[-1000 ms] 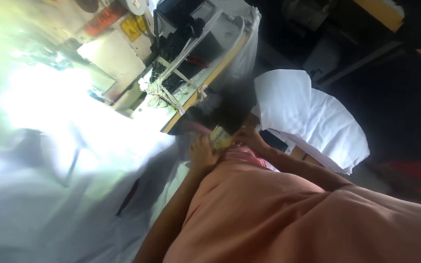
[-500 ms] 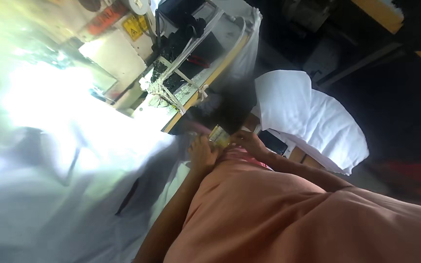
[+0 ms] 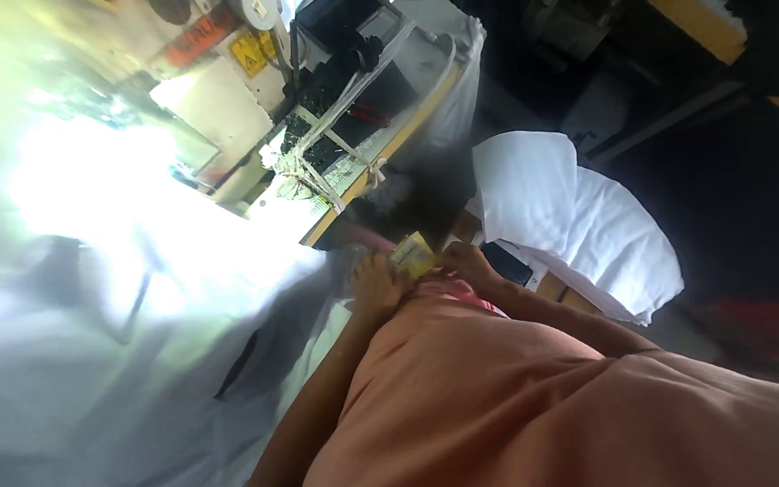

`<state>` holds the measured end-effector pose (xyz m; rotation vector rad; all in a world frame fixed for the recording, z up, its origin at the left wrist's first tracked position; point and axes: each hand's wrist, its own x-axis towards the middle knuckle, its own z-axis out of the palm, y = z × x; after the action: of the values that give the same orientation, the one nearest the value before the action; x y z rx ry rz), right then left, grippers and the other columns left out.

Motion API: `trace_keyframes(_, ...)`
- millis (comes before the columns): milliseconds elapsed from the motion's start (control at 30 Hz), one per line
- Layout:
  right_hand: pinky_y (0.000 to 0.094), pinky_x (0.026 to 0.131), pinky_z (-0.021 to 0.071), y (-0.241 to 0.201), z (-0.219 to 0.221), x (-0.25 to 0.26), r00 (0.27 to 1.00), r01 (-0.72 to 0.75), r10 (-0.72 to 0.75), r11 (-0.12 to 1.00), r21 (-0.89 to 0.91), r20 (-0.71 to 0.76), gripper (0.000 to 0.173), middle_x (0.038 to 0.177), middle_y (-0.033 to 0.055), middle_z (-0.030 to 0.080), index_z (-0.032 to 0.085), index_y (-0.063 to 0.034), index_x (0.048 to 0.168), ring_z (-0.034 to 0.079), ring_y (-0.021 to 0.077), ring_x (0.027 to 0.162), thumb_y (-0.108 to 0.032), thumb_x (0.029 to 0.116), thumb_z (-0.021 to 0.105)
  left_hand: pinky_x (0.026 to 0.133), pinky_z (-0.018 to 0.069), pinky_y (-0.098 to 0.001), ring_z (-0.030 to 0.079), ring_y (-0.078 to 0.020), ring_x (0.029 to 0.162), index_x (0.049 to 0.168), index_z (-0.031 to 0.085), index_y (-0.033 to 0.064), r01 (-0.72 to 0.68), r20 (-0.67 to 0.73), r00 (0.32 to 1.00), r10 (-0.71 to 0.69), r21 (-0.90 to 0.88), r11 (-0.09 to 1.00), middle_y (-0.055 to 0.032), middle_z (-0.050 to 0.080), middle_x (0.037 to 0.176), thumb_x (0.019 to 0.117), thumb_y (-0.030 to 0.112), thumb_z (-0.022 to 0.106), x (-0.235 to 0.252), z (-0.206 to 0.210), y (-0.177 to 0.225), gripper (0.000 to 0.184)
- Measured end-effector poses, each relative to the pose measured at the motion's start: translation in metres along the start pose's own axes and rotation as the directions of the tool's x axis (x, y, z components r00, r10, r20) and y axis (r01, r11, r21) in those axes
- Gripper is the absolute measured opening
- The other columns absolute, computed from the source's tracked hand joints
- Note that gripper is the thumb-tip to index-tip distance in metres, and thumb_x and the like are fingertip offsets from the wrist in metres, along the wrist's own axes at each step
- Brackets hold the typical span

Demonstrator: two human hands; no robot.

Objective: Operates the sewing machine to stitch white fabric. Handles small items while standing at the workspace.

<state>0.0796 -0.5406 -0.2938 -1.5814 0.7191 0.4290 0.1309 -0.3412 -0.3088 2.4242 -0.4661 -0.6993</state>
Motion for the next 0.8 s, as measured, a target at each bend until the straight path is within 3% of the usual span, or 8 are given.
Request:
trace_keyframes(133, 0.0308, 0.069, 0.0586, -0.003, -0.004, -0.001, 0.996, -0.091, 0.088, 0.978, 0.19, 0.021, 0.014, 0.093, 0.0125, 0.069, 0.057, 0.0046, 0.111, 0.07, 0.0157, 0.075, -0.006, 0.106, 0.05, 0.103, 0.0368, -0.0688, 0.044, -0.0515, 0.135, 0.14, 0.051, -0.0054, -0.014, -0.004, 1.0, 0.014, -0.03, 0.999, -0.0321, 0.043, 0.15, 0.1021, 0.033, 0.059, -0.001, 0.002, -0.003, 0.054)
trace_keyframes(300, 0.0293, 0.067, 0.0591, -0.014, 0.003, -0.01, 0.999, -0.03, 0.033, 0.958, 0.284, -0.006, 0.01, 0.088, 0.0087, 0.069, 0.055, 0.0004, 0.107, 0.07, 0.0143, 0.072, -0.006, 0.1066, 0.048, 0.105, 0.0344, -0.0691, 0.042, -0.0501, 0.137, 0.149, 0.045, -0.0027, -0.027, 0.003, 1.0, 0.027, -0.013, 1.0, -0.0308, 0.044, 0.151, 0.0871, 0.049, 0.077, -0.002, -0.003, 0.001, 0.087)
trace_keyframes(467, 0.0274, 0.066, 0.059, -0.028, 0.011, -0.014, 0.998, 0.06, -0.054, 0.968, 0.245, -0.03, 0.004, 0.085, 0.0095, 0.068, 0.055, 0.0029, 0.105, 0.07, 0.0131, 0.07, 0.0, 0.1035, 0.053, 0.097, 0.0412, -0.0691, 0.056, -0.052, 0.122, 0.154, 0.032, -0.0077, -0.18, -0.15, 0.969, 0.196, 0.115, 0.977, -0.0347, 0.055, 0.135, 0.0788, 0.043, 0.084, -0.001, 0.004, 0.0, 0.105)
trace_keyframes(667, 0.0259, 0.064, 0.0559, -0.03, 0.005, -0.01, 0.994, 0.091, -0.08, 0.981, 0.173, -0.072, 0.008, 0.087, 0.009, 0.068, 0.057, 0.0034, 0.107, 0.067, 0.011, 0.072, -0.003, 0.104, 0.053, 0.095, 0.0428, -0.0698, 0.055, -0.0541, 0.122, 0.156, 0.026, -0.0076, -0.14, -0.163, 0.975, 0.151, 0.073, 0.987, -0.0366, 0.052, 0.137, 0.0843, 0.031, 0.081, -0.001, 0.001, 0.002, 0.098)
trace_keyframes(733, 0.0246, 0.064, 0.0566, -0.029, 0.0, -0.009, 0.979, 0.191, -0.175, 0.968, 0.164, -0.106, 0.007, 0.084, 0.0061, 0.068, 0.058, 0.0028, 0.106, 0.067, 0.0082, 0.071, -0.003, 0.1035, 0.054, 0.093, 0.0435, -0.0709, 0.054, -0.0555, 0.121, 0.157, 0.025, -0.0049, -0.1, -0.161, 0.982, 0.097, -0.012, 0.995, -0.037, 0.052, 0.135, 0.0846, 0.028, 0.081, -0.001, -0.002, -0.001, 0.098)
trace_keyframes(800, 0.0229, 0.068, 0.0577, -0.024, -0.005, -0.012, 0.911, 0.404, -0.387, 0.908, 0.116, -0.141, 0.008, 0.087, 0.0033, 0.069, 0.059, 0.0007, 0.106, 0.068, 0.0054, 0.074, -0.003, 0.1027, 0.053, 0.096, 0.044, -0.0693, 0.052, -0.0532, 0.125, 0.159, 0.023, 0.0, -0.041, -0.151, 0.988, 0.013, -0.181, 0.983, -0.0356, 0.05, 0.138, 0.0832, 0.025, 0.081, 0.0, -0.005, -0.009, 0.099)
